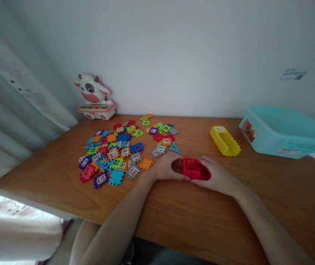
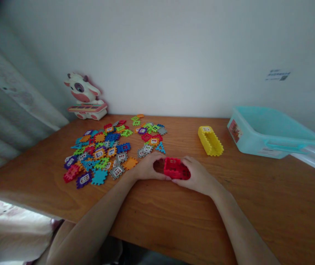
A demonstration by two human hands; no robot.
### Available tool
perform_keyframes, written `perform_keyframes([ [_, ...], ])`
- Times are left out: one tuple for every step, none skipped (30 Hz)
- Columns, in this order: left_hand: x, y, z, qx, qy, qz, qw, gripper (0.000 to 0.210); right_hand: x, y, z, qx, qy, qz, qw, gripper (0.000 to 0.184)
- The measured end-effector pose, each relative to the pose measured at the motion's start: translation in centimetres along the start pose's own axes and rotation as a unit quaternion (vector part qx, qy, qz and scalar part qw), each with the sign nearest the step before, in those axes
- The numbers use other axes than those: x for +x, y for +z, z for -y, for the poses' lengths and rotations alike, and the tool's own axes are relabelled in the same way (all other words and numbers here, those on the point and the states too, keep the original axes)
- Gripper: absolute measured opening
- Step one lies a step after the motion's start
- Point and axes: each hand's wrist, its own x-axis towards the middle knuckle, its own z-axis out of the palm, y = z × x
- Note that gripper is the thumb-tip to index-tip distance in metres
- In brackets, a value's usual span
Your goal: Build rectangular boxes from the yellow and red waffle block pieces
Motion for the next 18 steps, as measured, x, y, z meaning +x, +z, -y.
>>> perform_keyframes([
  [0.0, 0.0, 0.0, -0.008, -0.009, -0.005, 1.0, 0.06, 0.0, -0.1, 0.0, 0.004, 0.003, 0.0, 1.0, 0.043],
  [-0.1, 0.0, -0.1, -0.017, -0.015, -0.009, 1.0, 0.059, 0.0, -0.1, 0.1, 0.012, 0.008, 0.002, 1.0, 0.043],
  [-0.1, -0.1, -0.2, -0.028, -0.02, -0.011, 0.999, 0.059, -0.1, -0.2, 0.2, 0.024, 0.014, 0.003, 1.0, 0.043],
  [-0.1, -0.1, -0.4, -0.045, -0.024, -0.011, 0.999, 0.058, -0.1, -0.3, 0.3, 0.04, 0.022, 0.006, 0.999, 0.043],
  [-0.1, -0.1, -0.5, -0.068, -0.029, -0.009, 0.997, 0.057, -0.2, -0.4, 0.4, 0.058, 0.031, 0.009, 0.998, 0.043],
  [-0.1, -0.1, -0.7, -0.1, -0.036, -0.003, 0.994, 0.056, -0.2, -0.4, 0.5, 0.077, 0.039, 0.014, 0.996, 0.044],
  [-0.1, 0.0, -0.9, -0.136, -0.042, 0.004, 0.99, 0.055, -0.2, -0.4, 0.5, 0.092, 0.048, 0.017, 0.994, 0.044],
  [0.0, 0.1, -1.0, -0.173, -0.051, 0.009, 0.984, 0.054, -0.2, -0.4, 0.4, 0.105, 0.055, 0.015, 0.993, 0.046],
  [0.1, 0.2, -1.0, -0.209, -0.063, 0.011, 0.976, 0.054, -0.2, -0.3, 0.3, 0.114, 0.06, 0.005, 0.992, 0.048],
  [0.2, 0.4, -1.1, -0.244, -0.08, 0.006, 0.966, 0.054, -0.2, -0.1, 0.1, 0.125, 0.064, -0.011, 0.99, 0.052],
  [0.4, 0.5, -1.1, -0.277, -0.098, -0.002, 0.956, 0.055, -0.2, 0.0, -0.1, 0.141, 0.066, -0.031, 0.987, 0.057],
  [0.6, 0.5, -1.1, -0.307, -0.115, -0.016, 0.945, 0.056, -0.1, 0.2, -0.4, 0.164, 0.069, -0.052, 0.983, 0.063],
  [0.9, 0.6, -1.1, -0.334, -0.13, -0.036, 0.933, 0.056, 0.0, 0.4, -0.6, 0.192, 0.073, -0.07, 0.976, 0.068],
  [1.1, 0.5, -1.0, -0.357, -0.143, -0.06, 0.921, 0.055, 0.1, 0.5, -0.8, 0.22, 0.079, -0.082, 0.969, 0.07],
  [1.3, 0.4, -1.0, -0.374, -0.157, -0.086, 0.91, 0.053, 0.2, 0.7, -1.0, 0.245, 0.087, -0.093, 0.961, 0.067],
  [1.5, 0.3, -1.0, -0.388, -0.174, -0.113, 0.898, 0.051, 0.3, 0.7, -1.0, 0.264, 0.095, -0.105, 0.954, 0.062],
  [1.6, 0.2, -1.0, -0.402, -0.198, -0.137, 0.883, 0.049, 0.4, 0.8, -1.0, 0.276, 0.1, -0.119, 0.948, 0.056],
  [1.7, 0.0, -1.0, -0.421, -0.225, -0.156, 0.865, 0.049, 0.5, 0.7, -0.9, 0.283, 0.103, -0.134, 0.944, 0.05],
])
